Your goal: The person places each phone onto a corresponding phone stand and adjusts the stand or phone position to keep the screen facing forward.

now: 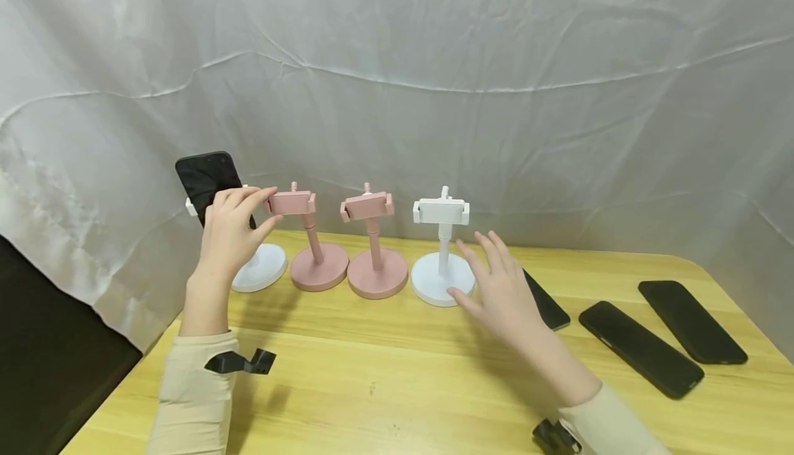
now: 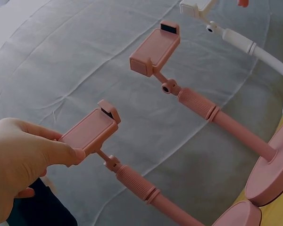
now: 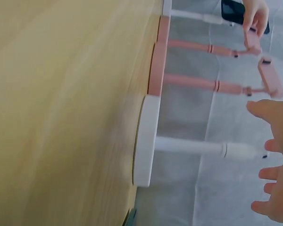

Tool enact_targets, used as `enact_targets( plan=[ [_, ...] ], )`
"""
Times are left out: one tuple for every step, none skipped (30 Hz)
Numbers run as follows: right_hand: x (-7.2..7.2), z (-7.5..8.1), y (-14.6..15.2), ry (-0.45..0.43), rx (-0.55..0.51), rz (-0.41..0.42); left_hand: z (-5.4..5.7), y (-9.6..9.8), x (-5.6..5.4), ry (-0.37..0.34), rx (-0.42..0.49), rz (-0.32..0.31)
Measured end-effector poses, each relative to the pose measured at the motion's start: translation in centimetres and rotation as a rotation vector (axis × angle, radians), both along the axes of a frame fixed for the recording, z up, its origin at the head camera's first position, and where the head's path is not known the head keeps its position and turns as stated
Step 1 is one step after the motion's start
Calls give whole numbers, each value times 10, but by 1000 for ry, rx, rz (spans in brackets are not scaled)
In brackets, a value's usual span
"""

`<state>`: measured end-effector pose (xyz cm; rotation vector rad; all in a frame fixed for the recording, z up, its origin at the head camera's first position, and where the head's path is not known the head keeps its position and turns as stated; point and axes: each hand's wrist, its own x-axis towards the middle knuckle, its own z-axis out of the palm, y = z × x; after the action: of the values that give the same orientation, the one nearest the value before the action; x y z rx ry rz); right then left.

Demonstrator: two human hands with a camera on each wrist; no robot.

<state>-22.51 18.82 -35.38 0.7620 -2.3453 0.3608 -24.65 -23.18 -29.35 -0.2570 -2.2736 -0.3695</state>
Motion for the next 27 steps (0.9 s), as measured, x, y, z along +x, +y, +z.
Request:
enact_targets(
  plan=[
    [-2,0,2,-3,5,-8,0,0,0,-4,1,0],
    [-3,-1,4,-10,9,-17,0,1,0,-6,1,2],
    [-5,-1,7,-21,13,-26,0,1,0,-6,0,4],
    [-7,-2,9,-37,17,-34,-1,1,0,-4,0,6],
    [-8,-2,11,-53,23,-46,-1,2,0,0,0,7],
    [-10,-3,12,-73,27,-58,-1,1,0,6,1,7],
    [-12,-4,15,-90,31,-72,-2,1,0,14,0,8],
    [-13,-5,17,-107,35,-85,-2,1,0,21,-2,8],
    [-15,-6,19,-124,38,-99,-3,0,0,30,-3,7],
    [-16,-7,21,-139,40,-112,-3,0,0,35,-2,5],
    [-18,-7,23,-151,44,-122,-4,-1,-1,41,-3,2],
    [-19,-8,26,-161,43,-128,-4,-1,-1,47,-3,-1],
    [-20,-8,28,-172,44,-136,-4,-1,-1,51,-4,-4],
    [-21,-9,30,-188,43,-141,-4,-2,-2,56,-5,-9],
    [-22,-10,32,-202,40,-145,-5,-2,-2,61,-4,-15],
    [-22,-10,34,-217,37,-149,-5,-1,-3,65,-5,-20],
    [-23,-11,36,-234,33,-154,-5,-1,-3,70,-6,-26],
    [-24,-12,39,-249,31,-162,-5,-1,-4,75,-7,-31],
    [-25,-13,40,-267,31,-168,-6,-1,-4,82,-8,-34],
    [-26,-13,41,-278,30,-173,-6,-1,-4,87,-7,-37],
    [-27,-14,43,-286,31,-178,-6,-1,-5,92,-7,-38],
    [-29,-15,44,-291,35,-183,-6,-1,-5,95,-7,-39],
    [-31,-16,46,-292,40,-185,-6,-1,-5,99,-6,-40],
    [-33,-16,47,-296,43,-189,-6,-1,-5,102,-6,-41],
    [-35,-16,48,-304,43,-193,-6,-1,-4,102,-5,-41],
    [-37,-15,48,-312,42,-198,-6,-1,-4,103,-5,-40],
    [-39,-15,49,-328,42,-203,-6,-1,-4,103,-7,-39]
  ],
)
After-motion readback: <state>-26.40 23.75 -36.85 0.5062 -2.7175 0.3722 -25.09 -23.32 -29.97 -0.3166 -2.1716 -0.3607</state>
